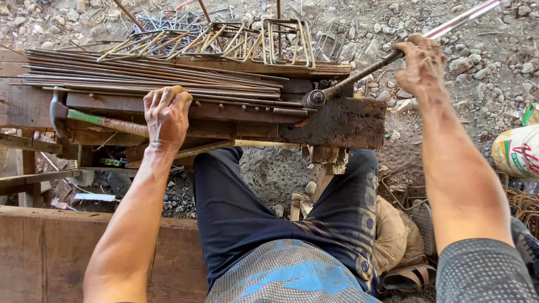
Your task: The person sits on the ground and uses a manual bending machine to shape metal rods. They insert a rod into the machine, turn a crank handle to bend the metal, and then remove the finished piece.
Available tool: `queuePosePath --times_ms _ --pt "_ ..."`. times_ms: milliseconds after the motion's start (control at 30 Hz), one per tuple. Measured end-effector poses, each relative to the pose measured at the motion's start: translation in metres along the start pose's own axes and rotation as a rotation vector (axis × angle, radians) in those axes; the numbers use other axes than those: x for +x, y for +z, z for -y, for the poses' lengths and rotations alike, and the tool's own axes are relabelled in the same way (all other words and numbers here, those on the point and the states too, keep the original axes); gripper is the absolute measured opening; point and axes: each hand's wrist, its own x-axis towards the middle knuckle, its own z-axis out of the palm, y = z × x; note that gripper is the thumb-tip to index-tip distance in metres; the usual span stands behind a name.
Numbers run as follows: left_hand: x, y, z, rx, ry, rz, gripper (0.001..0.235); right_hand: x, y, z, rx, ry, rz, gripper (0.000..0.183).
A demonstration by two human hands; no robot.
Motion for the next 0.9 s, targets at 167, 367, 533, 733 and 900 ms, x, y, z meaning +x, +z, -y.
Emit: queuePosePath --times_ms 167,367,533,733,900 --pt "0.003 -0.002 0.0 0.008 0.013 0.023 0.005 0.026 0.013 -0.031 -0.075 -0.11 0.006 0.065" --pt "0.008 -0.004 0.001 -0.01 0.008 0.057 0.005 0.045 0.021 -0.056 -0.219 -0.109 0.098 0.014" --pt "0.01 -0.006 0.001 -0.032 0.017 0.056 0.005 0.06 0.036 -0.082 -0.441 -0.14 0.155 0.025" --pt "0.007 0.0 0.009 0.008 -0.008 0.109 0.01 0.064 0.033 -0.085 -0.666 -0.163 0.312 0.035" --pt "0.008 -0.002 0.011 0.057 -0.014 0.173 0.01 0.048 0.019 -0.077 -0.635 -0.097 0.312 0.042"
